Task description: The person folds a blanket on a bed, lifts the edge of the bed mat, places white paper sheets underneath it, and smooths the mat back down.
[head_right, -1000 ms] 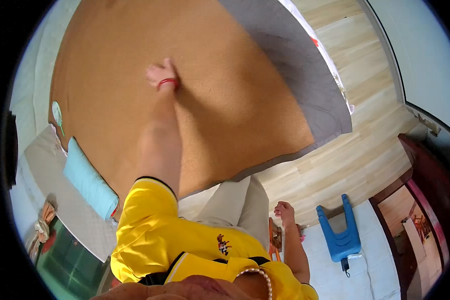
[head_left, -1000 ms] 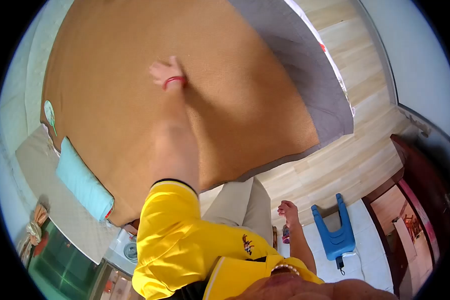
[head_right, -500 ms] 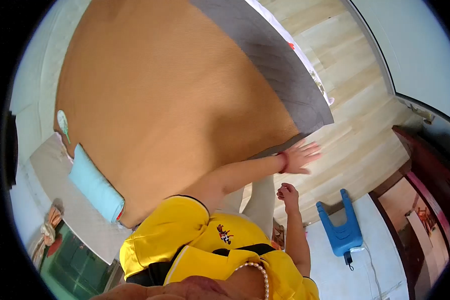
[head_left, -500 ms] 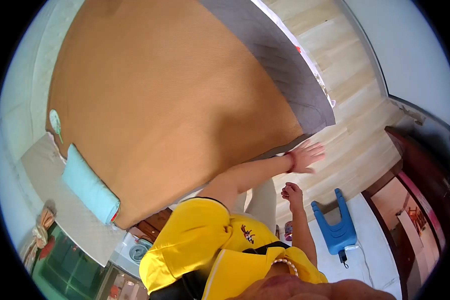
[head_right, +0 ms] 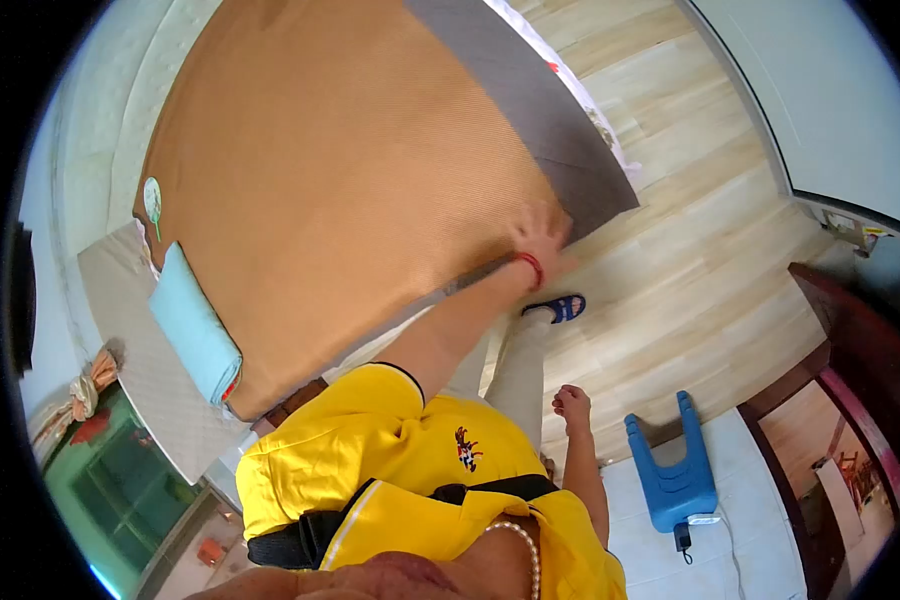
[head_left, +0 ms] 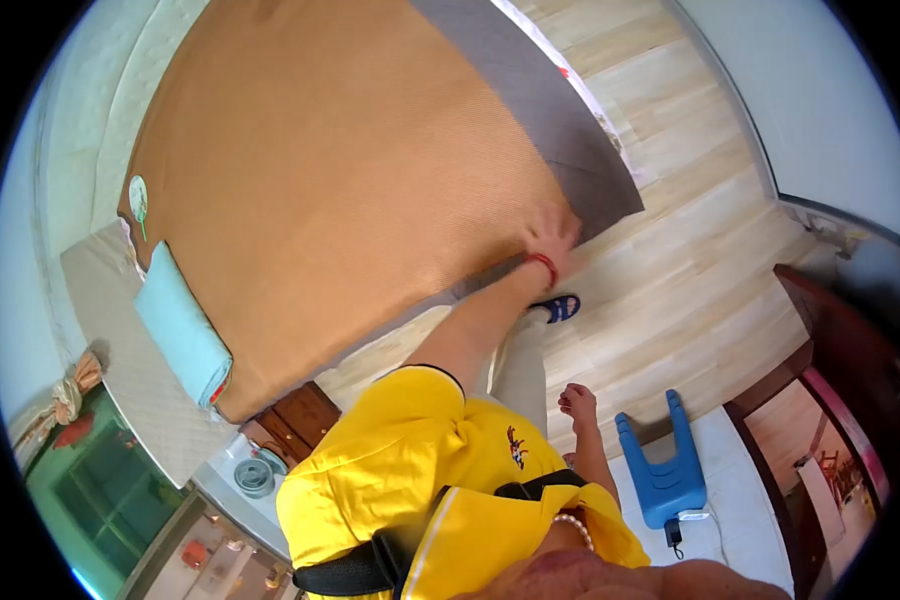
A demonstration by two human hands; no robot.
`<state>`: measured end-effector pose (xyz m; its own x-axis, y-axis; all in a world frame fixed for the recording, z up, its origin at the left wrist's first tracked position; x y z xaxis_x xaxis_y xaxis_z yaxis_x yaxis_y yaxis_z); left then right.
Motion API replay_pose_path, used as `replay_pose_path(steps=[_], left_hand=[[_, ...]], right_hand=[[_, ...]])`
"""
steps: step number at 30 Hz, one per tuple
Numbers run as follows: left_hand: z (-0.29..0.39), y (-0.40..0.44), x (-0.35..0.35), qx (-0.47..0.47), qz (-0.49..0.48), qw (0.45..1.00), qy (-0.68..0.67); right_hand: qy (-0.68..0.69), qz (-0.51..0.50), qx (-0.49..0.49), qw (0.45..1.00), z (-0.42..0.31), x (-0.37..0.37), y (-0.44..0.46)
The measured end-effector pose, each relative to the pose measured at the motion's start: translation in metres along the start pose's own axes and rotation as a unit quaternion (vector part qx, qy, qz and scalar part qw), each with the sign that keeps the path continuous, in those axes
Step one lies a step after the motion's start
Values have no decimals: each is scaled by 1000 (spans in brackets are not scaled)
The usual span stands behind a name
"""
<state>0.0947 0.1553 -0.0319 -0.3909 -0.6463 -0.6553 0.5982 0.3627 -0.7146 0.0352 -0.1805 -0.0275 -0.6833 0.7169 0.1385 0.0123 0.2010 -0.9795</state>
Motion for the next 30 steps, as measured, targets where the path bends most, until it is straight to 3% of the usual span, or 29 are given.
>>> replay_pose_path(steps=[1, 3, 6, 8, 10, 12, 14, 16, 18, 20, 24, 26, 30], left_hand=[[33, -6, -1, 76, -54, 996, 8], [77, 20, 95, 281, -214, 935, -30], [102, -42, 92, 253, -172, 948, -90], [88, -56, 111, 332, -116, 933, -71], [55, -68, 115, 315, -112, 933, -136], [13, -92, 76, 200, -141, 945, -218], [-47, -88, 86, 170, -22, 970, -172], [-97, -98, 64, 34, 39, 978, -204], [-155, -92, 75, 17, 185, 934, -305], [-208, -84, 63, -32, 259, 933, -248], [-292, -78, 16, -233, 244, 916, -216], [-336, -68, 2, -256, 259, 905, -220], [-417, -59, -18, -333, 288, 872, -212]], right_hand=[[13, 3, -9, 1000, -4, -9, -9], [1, 10, -16, 1000, -9, -31, -18], [33, 35, -27, 998, -14, -63, -22], [18, 35, -24, 999, -10, -81, -21], [2, 46, -18, 999, -4, -94, -15], [-20, 45, -13, 999, -3, -99, -12], [-41, 42, 3, 998, -13, -96, -11], [-37, 33, -8, 999, -21, -84, -12], [-56, 28, -7, 998, -38, -62, -17], [-74, 30, -8, 997, -53, -40, -19], [-181, 18, -38, 982, -85, -4, 2], [-248, 7, -61, 967, -109, 19, 15], [-504, -4, -146, 851, -186, 88, 54]])
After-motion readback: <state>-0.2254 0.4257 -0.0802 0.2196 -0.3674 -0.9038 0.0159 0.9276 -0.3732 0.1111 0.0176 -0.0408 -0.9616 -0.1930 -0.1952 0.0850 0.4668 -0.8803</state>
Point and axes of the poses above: each hand's wrist, its own y-axis towards the middle knuckle, its own x-axis out of the palm, z = x × y, the point moved 1 cm from there along y, towards the middle knuckle, and after that the axes turned 13 degrees about -z, right-handed, at the moved point
